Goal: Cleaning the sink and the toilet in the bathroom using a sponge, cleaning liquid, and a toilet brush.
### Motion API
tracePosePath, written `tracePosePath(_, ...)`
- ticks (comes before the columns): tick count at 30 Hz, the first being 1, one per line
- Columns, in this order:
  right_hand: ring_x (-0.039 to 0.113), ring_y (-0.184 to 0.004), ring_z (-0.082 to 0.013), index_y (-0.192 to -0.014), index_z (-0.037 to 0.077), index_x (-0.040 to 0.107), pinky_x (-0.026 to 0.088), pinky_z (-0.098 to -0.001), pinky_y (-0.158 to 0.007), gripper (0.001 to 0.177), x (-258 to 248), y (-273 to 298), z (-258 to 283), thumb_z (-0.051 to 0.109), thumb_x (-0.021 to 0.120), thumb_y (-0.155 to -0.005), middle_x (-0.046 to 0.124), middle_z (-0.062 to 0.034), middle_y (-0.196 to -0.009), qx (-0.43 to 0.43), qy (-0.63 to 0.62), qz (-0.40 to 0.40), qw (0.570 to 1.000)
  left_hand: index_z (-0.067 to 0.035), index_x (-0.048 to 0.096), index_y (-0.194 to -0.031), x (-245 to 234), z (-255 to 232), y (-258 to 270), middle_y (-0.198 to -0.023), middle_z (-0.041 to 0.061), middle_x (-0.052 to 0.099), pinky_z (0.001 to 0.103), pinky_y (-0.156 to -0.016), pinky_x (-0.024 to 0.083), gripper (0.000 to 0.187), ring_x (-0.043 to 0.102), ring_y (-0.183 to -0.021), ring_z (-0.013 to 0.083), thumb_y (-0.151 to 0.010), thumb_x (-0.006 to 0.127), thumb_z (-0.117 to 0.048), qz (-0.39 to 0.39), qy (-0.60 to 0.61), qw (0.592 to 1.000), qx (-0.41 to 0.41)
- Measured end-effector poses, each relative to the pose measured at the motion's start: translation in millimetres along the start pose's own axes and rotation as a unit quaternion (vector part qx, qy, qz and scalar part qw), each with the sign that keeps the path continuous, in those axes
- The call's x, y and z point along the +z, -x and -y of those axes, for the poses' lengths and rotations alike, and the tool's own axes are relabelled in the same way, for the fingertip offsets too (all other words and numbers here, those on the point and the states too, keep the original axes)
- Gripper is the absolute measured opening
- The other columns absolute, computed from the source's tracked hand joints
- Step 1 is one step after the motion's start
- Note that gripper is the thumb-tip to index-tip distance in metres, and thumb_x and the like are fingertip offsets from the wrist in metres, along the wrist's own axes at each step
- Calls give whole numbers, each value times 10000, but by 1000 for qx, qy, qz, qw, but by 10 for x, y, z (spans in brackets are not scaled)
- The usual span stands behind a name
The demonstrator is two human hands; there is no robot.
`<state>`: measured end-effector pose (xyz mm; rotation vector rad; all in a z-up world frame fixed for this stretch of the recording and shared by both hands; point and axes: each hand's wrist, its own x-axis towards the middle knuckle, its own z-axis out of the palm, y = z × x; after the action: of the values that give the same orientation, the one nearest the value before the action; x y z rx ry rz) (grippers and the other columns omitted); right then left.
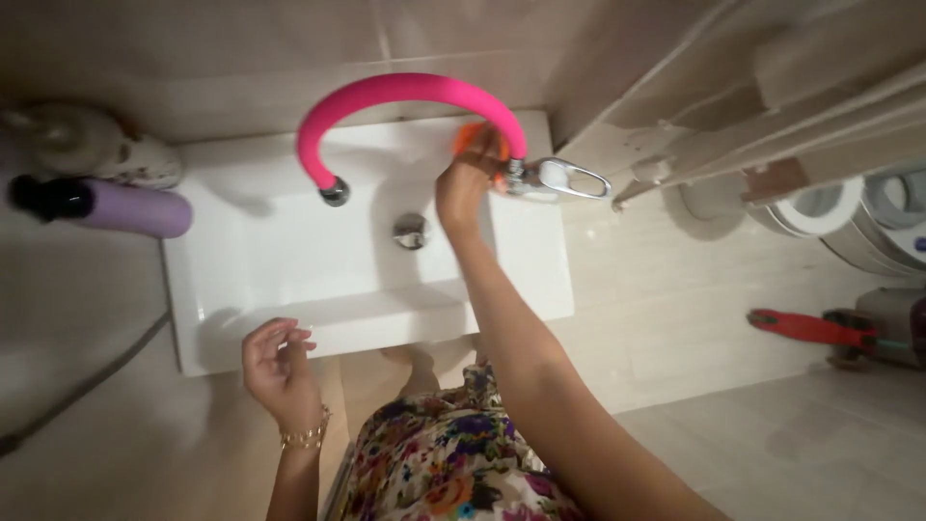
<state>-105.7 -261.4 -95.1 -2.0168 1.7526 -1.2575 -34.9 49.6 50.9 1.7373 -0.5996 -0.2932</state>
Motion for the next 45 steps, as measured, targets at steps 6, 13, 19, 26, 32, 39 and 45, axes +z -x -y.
tracePosePath(6,590,-1011,-413,-1229,-50,546,482,-501,-862,313,1732,-472,-1603,157,606,-1001,602,-244,-1106,205,145,-22,968,21,591,-1125,-792,-38,79,-1147,93,618,277,-859,536,196,621,-1011,158,-979,587,151,-33,-101,992,61)
tracePosePath(13,516,-999,-401,-1192,-113,514,436,-503,-898,322,1256,514,835,182,525,-1065,551,-255,-1125,189,-254,-137,939,-16,597,-1110,-1202,215,-251,-1088,56,658,246,-795,531,187,637,-963,126,-1002,543,127,-84,-66,994,-2)
tracePosePath(19,535,-1181,-458,-1270,-39,546,459,-508,-1016,362,1259,1128,1638,-6,543,-909,566,-269,-1277,-130,-250,125,951,-9,605,-1103,-869,125,-1077,-1129,95,654,286,-795,529,200,651,-1042,197,-970,572,136,-34,-150,981,120)
tracePosePath(26,615,-1099,-204,-1273,-6,596,516,-348,-961,305,734,192,-52,168,464,-1061,619,-110,-1262,93,-484,121,862,0,332,-1556,-873,719,-2081,-1527,183,412,412,-1126,439,818,494,-1360,324,-902,823,-23,-82,-165,972,145)
tracePosePath(32,541,-1091,-279,-1278,-21,531,446,-413,-959,284,1400,588,441,160,477,-1066,571,-145,-1204,107,-368,-7,924,68,322,-1495,-574,1145,-2520,-1434,234,479,432,-1172,401,891,521,-1332,385,-841,901,-108,-168,-179,956,157)
tracePosePath(39,527,-1300,-433,-1303,-7,612,425,-485,-1149,518,1435,1372,2622,-115,554,-800,571,-227,-1362,-157,-285,207,922,66,346,-1484,-467,960,-2571,-1429,274,558,442,-1130,412,855,546,-1338,423,-827,866,-100,-230,-200,948,92)
tracePosePath(45,591,-1167,-431,-1184,-1,649,494,-451,-1010,519,1068,1320,2755,-156,580,-694,622,-208,-1271,-152,-356,218,896,29,365,-1482,-502,907,-2465,-1404,240,588,433,-1111,444,863,577,-1317,394,-777,852,-78,-222,-194,954,44)
